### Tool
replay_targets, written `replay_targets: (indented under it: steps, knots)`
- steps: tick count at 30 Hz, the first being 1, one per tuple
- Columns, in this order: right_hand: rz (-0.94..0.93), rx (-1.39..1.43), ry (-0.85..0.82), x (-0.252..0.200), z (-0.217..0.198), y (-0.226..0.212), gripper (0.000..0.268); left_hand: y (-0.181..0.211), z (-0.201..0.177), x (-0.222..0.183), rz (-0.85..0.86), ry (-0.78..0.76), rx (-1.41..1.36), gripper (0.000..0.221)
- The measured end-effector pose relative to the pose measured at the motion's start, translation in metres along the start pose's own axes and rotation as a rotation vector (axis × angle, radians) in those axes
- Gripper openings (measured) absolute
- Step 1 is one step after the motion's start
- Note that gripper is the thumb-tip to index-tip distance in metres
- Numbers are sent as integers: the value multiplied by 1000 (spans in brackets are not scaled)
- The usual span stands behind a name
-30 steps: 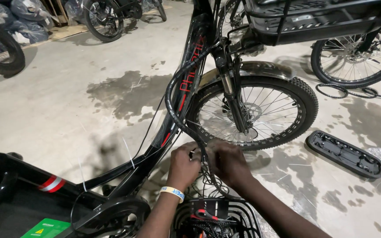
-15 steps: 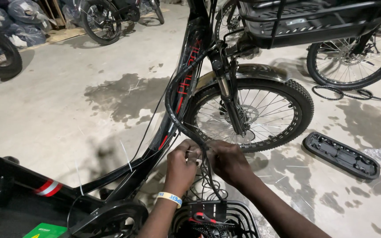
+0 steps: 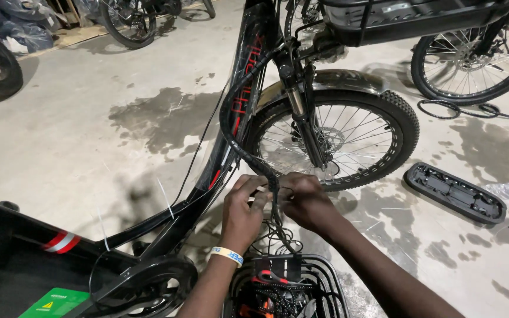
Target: Wrapping a spiral cable protector around a bundle of bicycle cables
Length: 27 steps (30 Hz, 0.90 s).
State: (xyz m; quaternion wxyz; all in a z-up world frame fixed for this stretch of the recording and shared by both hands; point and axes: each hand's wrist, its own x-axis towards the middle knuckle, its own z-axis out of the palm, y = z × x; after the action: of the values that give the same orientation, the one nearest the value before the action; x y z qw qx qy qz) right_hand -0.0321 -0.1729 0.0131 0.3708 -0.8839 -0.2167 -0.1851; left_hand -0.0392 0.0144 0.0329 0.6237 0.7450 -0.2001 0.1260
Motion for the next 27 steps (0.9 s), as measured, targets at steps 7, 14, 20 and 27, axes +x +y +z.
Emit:
replay_targets:
  steps: [7,14,20,27]
  knots:
    - [19,116,-13,0,0,-6,13,19,3,-5,-37,53,81,22]
    - [200,84,5,-7,-8,-55,23,13,5,-8,77,83,230,24]
    - [434,236,33,-4,-5,-76,18,-2,6,-9,156,172,198,23]
    - [348,189,133,-1,-10,-91,17,-4,3,-6,242,231,243,27]
